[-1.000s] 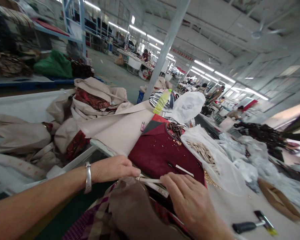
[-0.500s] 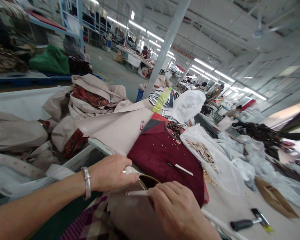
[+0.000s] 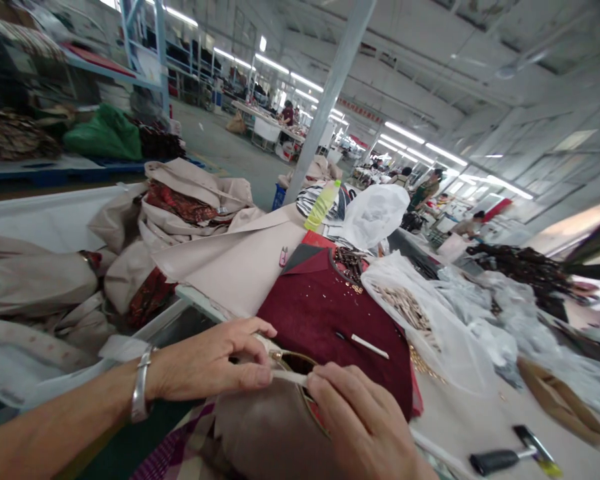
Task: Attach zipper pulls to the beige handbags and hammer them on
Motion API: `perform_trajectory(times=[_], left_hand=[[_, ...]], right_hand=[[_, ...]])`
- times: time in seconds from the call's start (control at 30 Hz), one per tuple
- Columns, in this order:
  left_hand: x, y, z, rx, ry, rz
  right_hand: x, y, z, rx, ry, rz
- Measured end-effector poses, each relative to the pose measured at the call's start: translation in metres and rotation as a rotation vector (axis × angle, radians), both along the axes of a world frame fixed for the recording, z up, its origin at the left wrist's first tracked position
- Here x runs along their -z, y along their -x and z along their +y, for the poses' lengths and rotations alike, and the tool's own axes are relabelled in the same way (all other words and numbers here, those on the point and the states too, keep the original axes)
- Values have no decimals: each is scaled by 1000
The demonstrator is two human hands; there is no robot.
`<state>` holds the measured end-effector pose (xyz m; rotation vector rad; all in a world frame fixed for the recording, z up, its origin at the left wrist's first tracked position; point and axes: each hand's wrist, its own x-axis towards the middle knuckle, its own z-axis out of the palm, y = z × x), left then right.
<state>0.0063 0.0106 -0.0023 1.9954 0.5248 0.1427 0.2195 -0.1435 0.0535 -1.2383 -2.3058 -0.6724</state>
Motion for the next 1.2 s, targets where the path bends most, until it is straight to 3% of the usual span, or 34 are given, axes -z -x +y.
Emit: perform_trajectory(times=[0.33,0.5,0.63,0.83,1.07,1.2], left_hand=[[1,-5,0,10,70,-56],[0,-12,-7,-114,52,-62],[-3,-15,-8,-93,83,-81],[-3,-11,-5,-209,86,14],[-9,-15,-3,-119,117,48],[-9,-16,-2,-136,103,63]], right_hand=[[-4,15,-2,-37,39,-28],[15,20,4,-132,156,174],[24,14,9,-315,337,457],[15,-4,11,-184,373,561],[14,-5,16,-224,491,586],[15,-1,17,-235,539,570]])
